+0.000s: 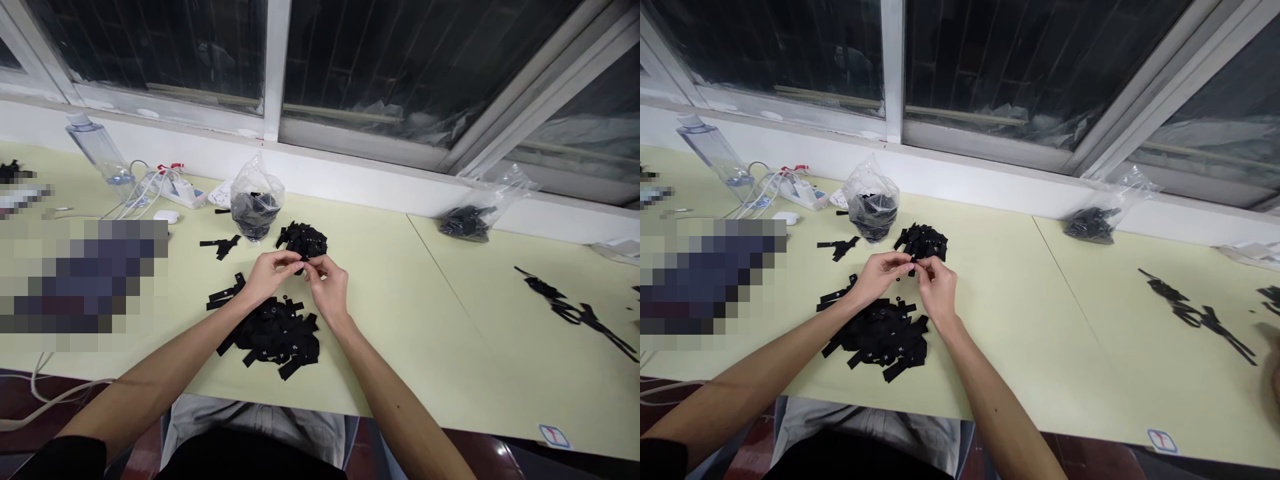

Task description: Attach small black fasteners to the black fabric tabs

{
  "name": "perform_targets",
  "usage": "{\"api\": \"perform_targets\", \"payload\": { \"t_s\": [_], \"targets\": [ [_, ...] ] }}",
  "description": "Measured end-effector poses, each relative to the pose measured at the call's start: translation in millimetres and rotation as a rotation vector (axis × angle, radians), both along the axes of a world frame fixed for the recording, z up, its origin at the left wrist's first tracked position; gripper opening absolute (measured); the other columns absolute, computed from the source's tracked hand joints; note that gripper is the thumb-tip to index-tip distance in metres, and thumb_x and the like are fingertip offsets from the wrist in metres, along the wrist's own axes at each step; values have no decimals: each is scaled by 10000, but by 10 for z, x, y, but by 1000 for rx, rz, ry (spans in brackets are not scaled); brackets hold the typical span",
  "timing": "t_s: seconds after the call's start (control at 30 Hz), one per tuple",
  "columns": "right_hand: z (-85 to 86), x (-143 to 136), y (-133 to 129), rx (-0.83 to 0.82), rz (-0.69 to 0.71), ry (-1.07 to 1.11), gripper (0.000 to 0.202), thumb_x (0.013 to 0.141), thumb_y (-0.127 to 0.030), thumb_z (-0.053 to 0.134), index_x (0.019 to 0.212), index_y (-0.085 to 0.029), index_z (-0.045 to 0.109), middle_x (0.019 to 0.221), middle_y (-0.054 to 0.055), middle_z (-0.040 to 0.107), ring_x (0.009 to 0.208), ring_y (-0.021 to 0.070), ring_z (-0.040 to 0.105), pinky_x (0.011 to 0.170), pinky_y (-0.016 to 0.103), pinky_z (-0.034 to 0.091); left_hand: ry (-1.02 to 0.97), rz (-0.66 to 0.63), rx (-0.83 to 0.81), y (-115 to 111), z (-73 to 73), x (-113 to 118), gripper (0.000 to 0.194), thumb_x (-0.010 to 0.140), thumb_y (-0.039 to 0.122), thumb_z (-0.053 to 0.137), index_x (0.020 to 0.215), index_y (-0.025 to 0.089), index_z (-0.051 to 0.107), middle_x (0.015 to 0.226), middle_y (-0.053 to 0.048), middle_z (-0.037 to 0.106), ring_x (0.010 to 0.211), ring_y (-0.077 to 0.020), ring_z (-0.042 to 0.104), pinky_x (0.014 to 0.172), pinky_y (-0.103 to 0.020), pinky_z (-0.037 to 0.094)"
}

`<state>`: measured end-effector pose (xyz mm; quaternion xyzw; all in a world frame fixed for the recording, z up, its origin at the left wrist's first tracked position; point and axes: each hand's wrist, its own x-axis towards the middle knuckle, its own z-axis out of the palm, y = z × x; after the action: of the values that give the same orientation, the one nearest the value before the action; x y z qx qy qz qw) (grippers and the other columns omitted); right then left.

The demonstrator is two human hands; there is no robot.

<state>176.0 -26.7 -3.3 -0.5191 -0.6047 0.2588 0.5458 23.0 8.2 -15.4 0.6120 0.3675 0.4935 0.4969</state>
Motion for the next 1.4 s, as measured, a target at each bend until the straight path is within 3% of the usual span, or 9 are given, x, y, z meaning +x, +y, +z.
{"api": "perform_targets", "payload": {
  "t_s": [0.13,0.3,0.5,0.7,0.9,1.07,1.2,1.4],
  "targets": [
    [-1,-4,17,-34,32,88,188,854,-388,661,768,-221,657,656,7,637,587,162,577,611,306,462,-55,16,-51,13,-16,-6,293,757,395,779,933,161,754,905,-73,747,825,-197,676,800,-337,542],
    [-8,42,81,-132,214,273,210,811,-400,723,779,-208,646,604,-3,620,536,145,561,533,280,422,-98,-57,-98,30,-1,-49,236,769,358,772,908,167,773,913,-78,753,851,-192,674,823,-332,530],
    [-7,82,109,-191,296,318,244,801,-426,741,780,-200,652,577,-5,619,504,132,549,494,268,376,-133,-78,-103,37,2,-62,186,782,323,763,898,177,768,917,-60,745,861,-174,666,857,-318,517],
    [-23,55,119,-180,297,359,222,822,-416,718,835,-199,673,599,2,628,526,134,559,502,267,376,-138,-56,-48,59,7,-54,177,801,305,738,916,170,744,924,-59,720,883,-176,653,859,-312,503],
    [-52,67,140,-180,226,357,207,833,-401,703,879,-200,690,792,38,684,605,138,585,530,272,384,-64,-68,11,68,19,-59,172,851,315,684,942,171,706,894,-54,687,856,-174,635,805,-295,488],
    [-78,95,162,-131,174,269,163,821,-369,707,846,-208,727,817,32,670,703,147,550,624,285,412,36,-81,80,21,27,-39,158,898,318,623,964,185,676,925,-50,673,879,-176,621,822,-300,480],
    [-94,105,181,-186,197,333,161,790,-358,731,847,-207,739,811,31,672,732,157,556,671,298,427,92,-45,102,2,32,-34,166,902,331,615,960,190,683,954,-53,689,900,-186,633,832,-311,491],
    [-99,105,177,-251,217,439,203,723,-351,789,848,-203,732,731,15,640,675,143,530,618,284,398,98,37,88,12,20,-37,193,839,352,695,933,183,707,906,-51,716,827,-186,660,775,-312,511]
  ]
}}
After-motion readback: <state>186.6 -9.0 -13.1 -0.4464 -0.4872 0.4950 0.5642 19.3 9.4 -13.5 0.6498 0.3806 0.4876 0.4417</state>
